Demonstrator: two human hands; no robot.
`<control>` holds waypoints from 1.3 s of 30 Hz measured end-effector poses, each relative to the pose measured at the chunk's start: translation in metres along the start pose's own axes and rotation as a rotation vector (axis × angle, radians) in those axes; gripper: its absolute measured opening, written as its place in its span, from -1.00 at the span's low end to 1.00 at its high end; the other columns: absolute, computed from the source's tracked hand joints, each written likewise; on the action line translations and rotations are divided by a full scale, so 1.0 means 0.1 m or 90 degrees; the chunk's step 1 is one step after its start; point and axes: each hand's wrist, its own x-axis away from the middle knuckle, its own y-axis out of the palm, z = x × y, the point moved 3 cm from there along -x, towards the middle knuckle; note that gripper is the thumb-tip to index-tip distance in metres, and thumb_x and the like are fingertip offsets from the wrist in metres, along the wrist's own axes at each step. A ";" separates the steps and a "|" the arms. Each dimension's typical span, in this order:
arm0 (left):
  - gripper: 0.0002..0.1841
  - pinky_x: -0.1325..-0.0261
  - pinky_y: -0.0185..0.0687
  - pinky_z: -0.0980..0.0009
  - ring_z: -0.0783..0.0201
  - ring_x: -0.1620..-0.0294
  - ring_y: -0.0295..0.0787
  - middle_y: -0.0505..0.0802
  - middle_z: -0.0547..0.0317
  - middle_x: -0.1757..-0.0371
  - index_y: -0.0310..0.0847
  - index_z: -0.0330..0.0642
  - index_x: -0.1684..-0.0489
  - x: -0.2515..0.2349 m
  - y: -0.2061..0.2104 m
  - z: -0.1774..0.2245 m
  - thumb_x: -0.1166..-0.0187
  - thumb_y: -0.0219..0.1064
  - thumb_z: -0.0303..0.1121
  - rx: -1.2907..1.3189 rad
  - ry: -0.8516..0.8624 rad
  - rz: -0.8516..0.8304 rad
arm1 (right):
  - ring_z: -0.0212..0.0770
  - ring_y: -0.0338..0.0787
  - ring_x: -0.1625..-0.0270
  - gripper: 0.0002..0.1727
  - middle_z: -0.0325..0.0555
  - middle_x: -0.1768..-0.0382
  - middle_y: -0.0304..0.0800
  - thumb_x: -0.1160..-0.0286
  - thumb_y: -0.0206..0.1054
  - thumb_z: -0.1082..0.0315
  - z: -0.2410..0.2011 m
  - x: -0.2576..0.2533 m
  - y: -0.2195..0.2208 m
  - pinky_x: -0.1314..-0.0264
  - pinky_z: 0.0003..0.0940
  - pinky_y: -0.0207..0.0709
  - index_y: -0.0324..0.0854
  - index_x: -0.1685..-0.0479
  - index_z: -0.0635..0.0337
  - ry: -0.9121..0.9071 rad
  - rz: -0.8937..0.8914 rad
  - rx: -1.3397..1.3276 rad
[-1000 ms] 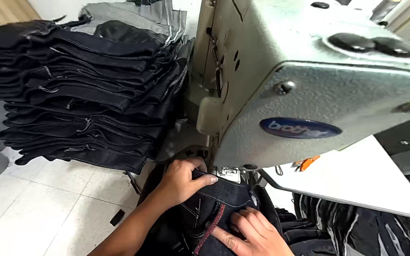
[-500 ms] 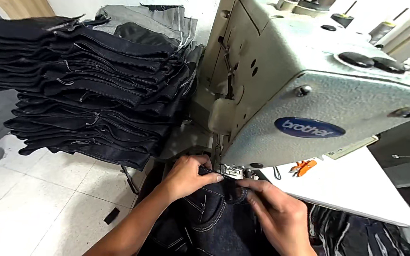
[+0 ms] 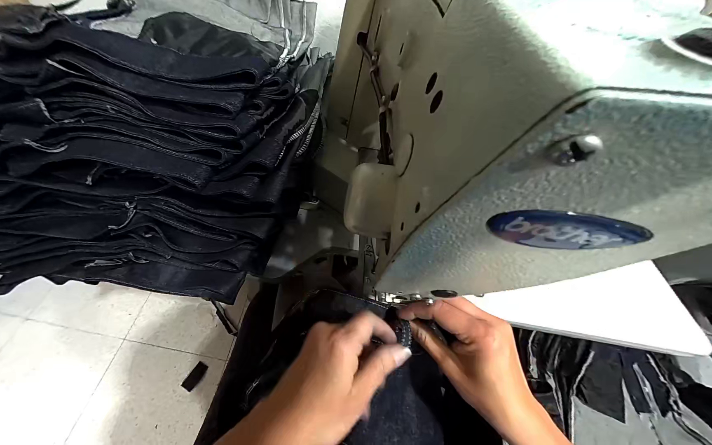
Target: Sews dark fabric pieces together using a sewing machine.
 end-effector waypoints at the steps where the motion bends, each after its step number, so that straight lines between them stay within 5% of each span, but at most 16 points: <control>1: -0.74 0.60 0.70 0.49 0.42 0.65 0.75 0.86 0.14 0.44 0.70 -0.31 0.01 0.04 0.05 0.02 -0.78 0.20 -0.28 0.119 -0.062 -0.050 | -0.61 0.78 0.08 -0.86 -0.35 0.29 0.87 -0.45 0.39 0.23 -0.01 0.00 0.01 -0.06 -0.77 0.57 0.86 0.33 -0.01 -0.003 0.011 -0.001; 6: -0.84 0.30 0.92 0.39 0.33 0.41 0.94 0.92 0.16 0.35 0.65 -0.28 0.25 0.10 0.20 -0.06 -0.67 0.34 -0.36 0.330 -0.218 0.016 | -0.48 0.79 0.06 -0.87 -0.26 0.27 0.87 -0.52 0.38 0.31 -0.05 0.06 0.10 -0.08 -0.70 0.58 0.84 0.30 0.02 -0.039 0.081 0.024; 12: -0.84 0.41 0.91 0.37 0.27 0.51 0.92 0.90 0.11 0.43 0.49 -0.30 0.18 0.08 0.26 -0.09 -0.54 0.42 -0.53 0.300 -0.242 0.073 | -0.17 0.81 -0.17 -0.66 -0.07 0.03 0.90 -0.65 0.09 0.55 -0.13 0.19 0.10 -0.35 -0.48 0.58 0.81 -0.04 0.09 -0.127 0.021 0.174; 14: -0.78 0.51 0.77 0.53 0.42 0.60 0.82 0.83 0.19 0.53 0.55 -0.34 0.14 0.12 0.26 -0.15 -0.53 0.46 -0.39 0.074 -0.045 0.124 | -0.16 0.78 -0.17 -0.63 -0.03 0.02 0.84 -0.63 0.08 0.55 -0.11 0.21 0.08 -0.34 -0.47 0.58 0.80 -0.09 0.03 -0.104 0.009 0.169; 16: -0.78 0.30 0.55 0.58 0.43 0.44 0.63 0.70 0.31 0.51 0.67 -0.08 0.23 0.14 0.21 -0.27 -0.59 0.44 -0.13 -0.233 0.241 0.231 | -0.16 0.72 -0.10 -0.59 -0.03 0.06 0.75 -0.61 0.08 0.53 -0.06 0.21 0.07 -0.23 -0.45 0.58 0.78 -0.13 -0.09 -0.081 0.003 0.146; 19: -0.82 -0.41 0.40 0.32 0.26 -0.27 0.62 0.79 0.35 -0.15 0.70 0.18 -0.13 0.00 0.08 -0.32 -0.71 0.31 -0.13 -0.392 0.483 0.149 | -0.20 0.71 -0.04 -0.61 -0.13 0.10 0.71 -0.67 0.05 0.40 0.08 0.21 0.07 -0.14 -0.33 0.57 0.75 -0.13 -0.25 -0.055 -0.004 0.087; 21: -0.77 -0.47 0.43 0.32 0.25 -0.35 0.67 0.85 0.31 -0.25 0.73 0.09 -0.21 -0.08 0.05 -0.38 -0.74 0.28 -0.16 -0.387 0.556 0.089 | -0.30 0.72 -0.06 -0.71 -0.20 0.10 0.72 -0.79 0.02 0.22 0.23 0.24 0.07 -0.19 -0.34 0.57 0.69 -0.11 -0.14 -0.001 -0.036 -0.012; 24: -0.73 -0.38 0.48 0.37 0.24 -0.26 0.68 0.86 0.33 -0.24 0.73 0.09 -0.25 -0.09 0.07 -0.44 -0.74 0.28 -0.13 -0.348 0.534 0.087 | -0.51 0.76 0.04 -0.52 -0.22 0.17 0.78 -0.79 0.08 -0.11 0.51 0.31 0.09 -0.08 -0.53 0.65 0.57 -0.05 0.16 0.102 -0.085 -0.178; 27: -0.74 -0.34 0.50 0.40 0.25 -0.22 0.70 0.89 0.34 -0.19 0.78 0.09 -0.18 -0.06 0.17 -0.39 -0.71 0.31 -0.09 -0.360 0.478 0.141 | -0.50 0.64 0.21 -0.46 -0.25 0.40 0.63 -0.78 0.06 -0.15 0.56 0.29 0.05 0.08 -0.58 0.49 0.67 0.32 0.09 0.084 -0.050 -0.139; 29: -0.74 -0.30 0.53 0.42 0.27 -0.20 0.74 0.91 0.37 -0.16 0.81 0.11 -0.13 -0.08 0.22 -0.32 -0.72 0.29 -0.07 -0.395 0.433 0.170 | -0.44 0.65 0.24 -0.47 -0.27 0.46 0.62 -0.79 0.06 -0.15 0.54 0.22 -0.02 0.06 -0.44 0.46 0.65 0.41 0.03 0.062 -0.017 -0.079; 39: -0.74 -0.30 0.49 0.48 0.33 -0.22 0.72 0.92 0.47 -0.15 0.84 0.19 -0.10 -0.07 0.25 -0.23 -0.73 0.26 -0.04 -0.437 0.366 0.172 | -0.43 0.66 0.23 -0.48 -0.22 0.46 0.64 -0.80 0.06 -0.11 0.54 0.16 -0.10 0.02 -0.47 0.44 0.63 0.40 0.05 0.044 -0.035 -0.090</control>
